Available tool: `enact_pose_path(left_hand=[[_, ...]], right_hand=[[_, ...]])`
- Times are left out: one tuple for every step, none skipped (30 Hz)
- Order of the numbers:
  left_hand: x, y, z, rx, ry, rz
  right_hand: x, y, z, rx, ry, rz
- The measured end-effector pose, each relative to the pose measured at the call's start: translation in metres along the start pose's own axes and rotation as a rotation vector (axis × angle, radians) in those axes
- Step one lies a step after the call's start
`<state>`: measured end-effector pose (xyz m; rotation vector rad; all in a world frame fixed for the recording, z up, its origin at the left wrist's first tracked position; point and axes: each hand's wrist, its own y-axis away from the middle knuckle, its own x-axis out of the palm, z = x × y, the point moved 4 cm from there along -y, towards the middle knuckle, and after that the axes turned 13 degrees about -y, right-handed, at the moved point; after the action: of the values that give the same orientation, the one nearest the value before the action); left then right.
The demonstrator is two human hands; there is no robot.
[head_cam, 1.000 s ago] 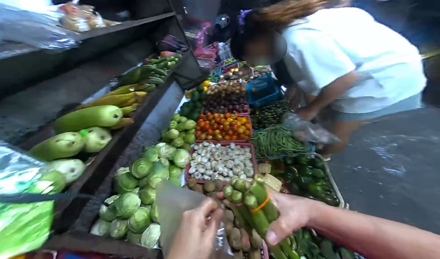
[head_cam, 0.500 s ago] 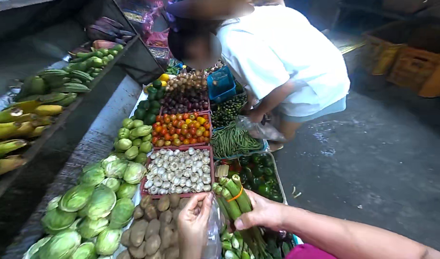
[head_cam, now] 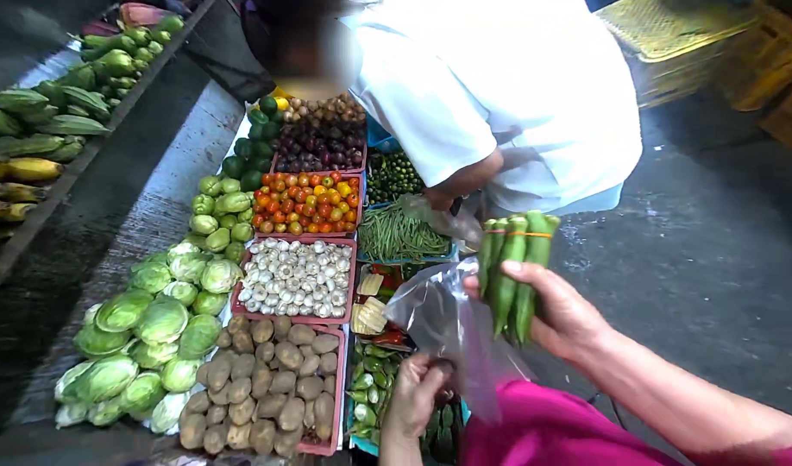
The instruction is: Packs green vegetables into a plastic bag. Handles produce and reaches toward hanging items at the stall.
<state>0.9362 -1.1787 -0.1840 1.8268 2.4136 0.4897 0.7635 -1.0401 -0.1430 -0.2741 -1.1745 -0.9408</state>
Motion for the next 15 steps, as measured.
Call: enact_pose_path(left_hand=[[0.007,-0.004,0.002,-0.027,0.081,-0.107],[0.011,-0.006,0.004,-0.060,0.168,-0.204],[0.013,-0.009,0.004,-0.102,0.244,-0.279],[0.015,-0.011,0.003,-0.140,0.296,-0.314],[0.018,-0.012,0.002,-0.162,0.326,-0.319],[0.023,-0.011,0.002,-0.156,0.322,-0.270],[0.029,-0.010,0.005,-0.136,0.294,-0.182],[0.034,-0.008,0.010,-0.125,0.249,-0.089],[0.038,-0.007,0.016,-0.127,0.204,-0.008],[0.042,-0.006,0.021,-0.147,0.149,0.046],[0.046,-0.006,0.026,-0.168,0.105,0.062],[0.049,-0.006,0.030,-0.178,0.079,0.029],[0.051,-0.007,0.032,-0.174,0.080,-0.036],[0.050,-0.009,0.031,-0.159,0.101,-0.109],[0.048,-0.012,0.028,-0.132,0.112,-0.177]], right_hand=[[-0.008,0.002,0.006,-0.017,-0.015,-0.029],[-0.015,0.006,0.010,-0.025,-0.040,-0.067],[-0.022,0.009,0.014,-0.034,-0.074,-0.117],[-0.026,0.011,0.018,-0.041,-0.108,-0.162],[-0.028,0.014,0.022,-0.048,-0.142,-0.194],[-0.030,0.017,0.024,-0.058,-0.171,-0.209],[-0.031,0.020,0.027,-0.078,-0.194,-0.222],[-0.031,0.024,0.030,-0.108,-0.208,-0.234],[-0.031,0.027,0.032,-0.144,-0.214,-0.238],[-0.031,0.031,0.035,-0.183,-0.215,-0.234],[-0.031,0.037,0.038,-0.223,-0.214,-0.226],[-0.033,0.042,0.041,-0.260,-0.211,-0.216],[-0.036,0.049,0.046,-0.295,-0.209,-0.212],[-0.040,0.056,0.049,-0.324,-0.207,-0.217],[-0.045,0.061,0.053,-0.346,-0.202,-0.233]])
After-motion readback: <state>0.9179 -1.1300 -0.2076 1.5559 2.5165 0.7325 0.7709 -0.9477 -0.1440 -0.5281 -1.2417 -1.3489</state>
